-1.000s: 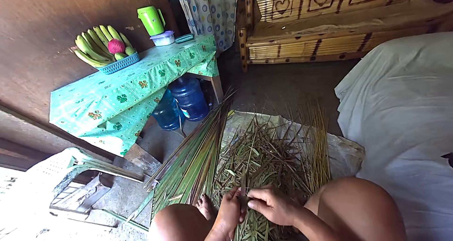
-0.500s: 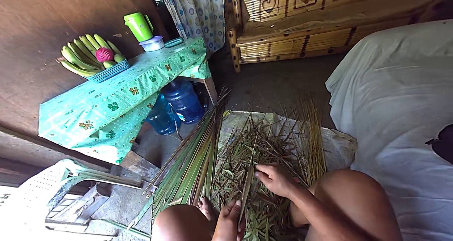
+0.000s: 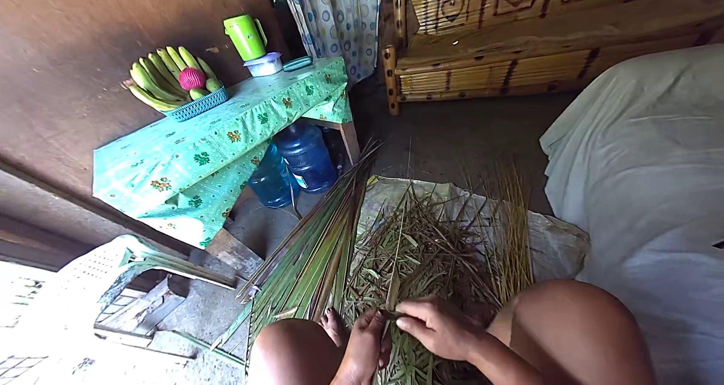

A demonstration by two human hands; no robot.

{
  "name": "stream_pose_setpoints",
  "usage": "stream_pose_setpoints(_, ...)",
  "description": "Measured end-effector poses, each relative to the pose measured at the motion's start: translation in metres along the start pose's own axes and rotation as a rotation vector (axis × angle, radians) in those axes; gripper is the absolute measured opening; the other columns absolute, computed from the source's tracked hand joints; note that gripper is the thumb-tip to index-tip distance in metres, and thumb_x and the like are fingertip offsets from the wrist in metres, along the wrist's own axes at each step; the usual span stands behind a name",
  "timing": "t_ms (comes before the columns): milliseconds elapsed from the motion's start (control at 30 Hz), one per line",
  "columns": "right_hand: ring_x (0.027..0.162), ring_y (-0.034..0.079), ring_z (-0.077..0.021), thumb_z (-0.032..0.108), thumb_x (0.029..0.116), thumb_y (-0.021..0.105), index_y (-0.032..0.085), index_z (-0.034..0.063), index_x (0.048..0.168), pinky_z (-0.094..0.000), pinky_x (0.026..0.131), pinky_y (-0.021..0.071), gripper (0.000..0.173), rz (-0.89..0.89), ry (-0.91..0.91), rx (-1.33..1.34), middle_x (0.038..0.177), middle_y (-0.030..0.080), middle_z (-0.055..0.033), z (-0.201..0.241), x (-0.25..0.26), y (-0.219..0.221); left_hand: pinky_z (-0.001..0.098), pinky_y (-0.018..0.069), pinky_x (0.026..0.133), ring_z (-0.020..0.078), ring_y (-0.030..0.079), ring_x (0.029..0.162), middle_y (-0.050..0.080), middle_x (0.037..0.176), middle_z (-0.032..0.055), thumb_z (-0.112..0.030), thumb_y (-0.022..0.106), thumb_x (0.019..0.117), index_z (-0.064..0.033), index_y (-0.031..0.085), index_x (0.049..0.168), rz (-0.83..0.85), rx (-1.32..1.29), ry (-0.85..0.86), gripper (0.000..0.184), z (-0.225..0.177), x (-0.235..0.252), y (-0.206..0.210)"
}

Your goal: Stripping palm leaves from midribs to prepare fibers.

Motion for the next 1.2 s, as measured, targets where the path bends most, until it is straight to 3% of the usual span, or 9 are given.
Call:
stream_pose_setpoints(167, 0.091, 0.070, -0.0369, 0.027, 0.1070, 0.048, 0.071, -0.0010, 0.111, -0.0577, 0.084, 0.0532, 0.036, -0.161, 0.354, -0.176, 0.094, 0.071, -0.0204, -0.033, 0.018, -0.040, 0.0145, 0.0342, 0.037, 0.0003, 0.036, 0.038, 0.040, 0.053, -0.0070, -0.018, 0.030, 0.1127, -0.0087, 0.054, 0.095, 0.052, -0.006, -0.036, 0.031, 0.003, -0.008, 0.006)
stream_pose_setpoints(233, 0.090, 0.069, -0.0338, 0.026, 0.1072, 0.049, 0.071, -0.0009, 0.112, -0.0545, 0.084, 0.0525, 0.035, -0.226, 0.403, -0.131, 0.093, 0.071, -0.0194, -0.041, 0.021, -0.054, 0.0148, 0.0340, 0.038, 0.0005, 0.037, 0.039, 0.041, 0.053, -0.0067, -0.018, 0.030, 0.1126, -0.0086, 0.054, 0.094, 0.042, 0.000, -0.031, 0.032, 0.006, -0.008, 0.007)
stream_pose_setpoints(367, 0.074, 0.065, -0.0202, 0.023, 0.1044, 0.051, 0.072, -0.0013, 0.110, -0.0409, 0.074, 0.0551, 0.033, -0.031, 0.227, 0.140, 0.086, 0.069, -0.0133, -0.007, 0.005, -0.033, 0.0152, 0.0343, 0.038, 0.0014, 0.036, 0.038, 0.039, 0.053, -0.0059, -0.020, 0.031, 0.1136, -0.0076, 0.053, 0.095, -0.007, -0.006, -0.031, 0.032, 0.000, 0.005, 0.004)
stream_pose_setpoints(533, 0.071, 0.066, -0.0266, 0.027, 0.1027, 0.052, 0.071, 0.0012, 0.093, -0.0466, 0.066, 0.0534, 0.033, 0.034, -0.005, -0.002, 0.077, 0.067, -0.0134, 0.000, -0.001, 0.001, 0.0158, 0.0345, 0.038, 0.0012, 0.037, 0.039, 0.040, 0.052, -0.0063, -0.017, 0.029, 0.1133, -0.0086, 0.054, 0.098, -0.020, 0.000, -0.014, 0.030, -0.012, 0.010, 0.011)
stream_pose_setpoints(733, 0.093, 0.069, -0.0340, 0.028, 0.1081, 0.047, 0.070, 0.0008, 0.115, -0.0561, 0.088, 0.0518, 0.037, -0.144, 0.441, -0.087, 0.096, 0.071, -0.0194, -0.037, 0.024, -0.045, 0.0152, 0.0343, 0.038, 0.0009, 0.037, 0.038, 0.041, 0.053, -0.0059, -0.017, 0.031, 0.1125, -0.0089, 0.053, 0.093, 0.049, 0.047, -0.016, 0.030, 0.000, -0.004, 0.013)
stream_pose_setpoints(833, 0.068, 0.058, -0.0146, 0.022, 0.1089, 0.047, 0.069, 0.0007, 0.121, -0.0339, 0.068, 0.0497, 0.032, -0.279, 0.523, 0.134, 0.081, 0.064, -0.0070, -0.042, 0.026, -0.056, 0.0158, 0.0349, 0.038, 0.0016, 0.038, 0.039, 0.042, 0.054, -0.0051, -0.017, 0.031, 0.1126, -0.0082, 0.053, 0.094, 0.037, 0.076, -0.016, 0.030, 0.003, -0.007, 0.010)
stream_pose_setpoints(900, 0.054, 0.051, -0.0060, 0.021, 0.1091, 0.046, 0.063, 0.0010, 0.129, -0.0223, 0.051, 0.0434, 0.033, -0.167, 0.555, 0.426, 0.073, 0.060, -0.0006, -0.029, 0.022, -0.046, 0.0170, 0.0392, 0.039, 0.0034, 0.044, 0.041, 0.047, 0.055, -0.0032, -0.018, 0.032, 0.1129, -0.0064, 0.055, 0.097, 0.019, 0.101, -0.020, 0.031, 0.004, -0.005, 0.009)
stream_pose_setpoints(1000, 0.049, 0.049, -0.0050, 0.021, 0.1092, 0.043, 0.061, 0.0025, 0.132, -0.0197, 0.046, 0.0404, 0.034, 0.000, 0.561, 0.675, 0.069, 0.059, 0.0012, -0.019, 0.018, -0.025, 0.0199, 0.0472, 0.043, 0.0065, 0.053, 0.045, 0.054, 0.060, -0.0001, -0.020, 0.031, 0.1132, -0.0051, 0.056, 0.104, 0.041, 0.142, -0.053, 0.031, 0.000, -0.003, 0.013)
stream_pose_setpoints(1200, 0.050, 0.049, -0.0029, 0.017, 0.1087, 0.043, 0.065, 0.0004, 0.121, -0.0170, 0.046, 0.0402, 0.030, -0.167, 0.467, 0.659, 0.066, 0.057, 0.0036, -0.026, 0.022, -0.044, 0.0197, 0.0515, 0.047, 0.0072, 0.060, 0.048, 0.062, 0.062, 0.0008, -0.022, 0.027, 0.1122, -0.0085, 0.058, 0.099, 0.163, 0.030, -0.063, 0.036, 0.010, -0.015, 0.002)
Point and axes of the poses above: each hand's wrist, its own x-axis towards the middle knuckle, its own y-axis out of the palm, z = x × y, the point moved 2 cm from there along x, towards the middle knuckle
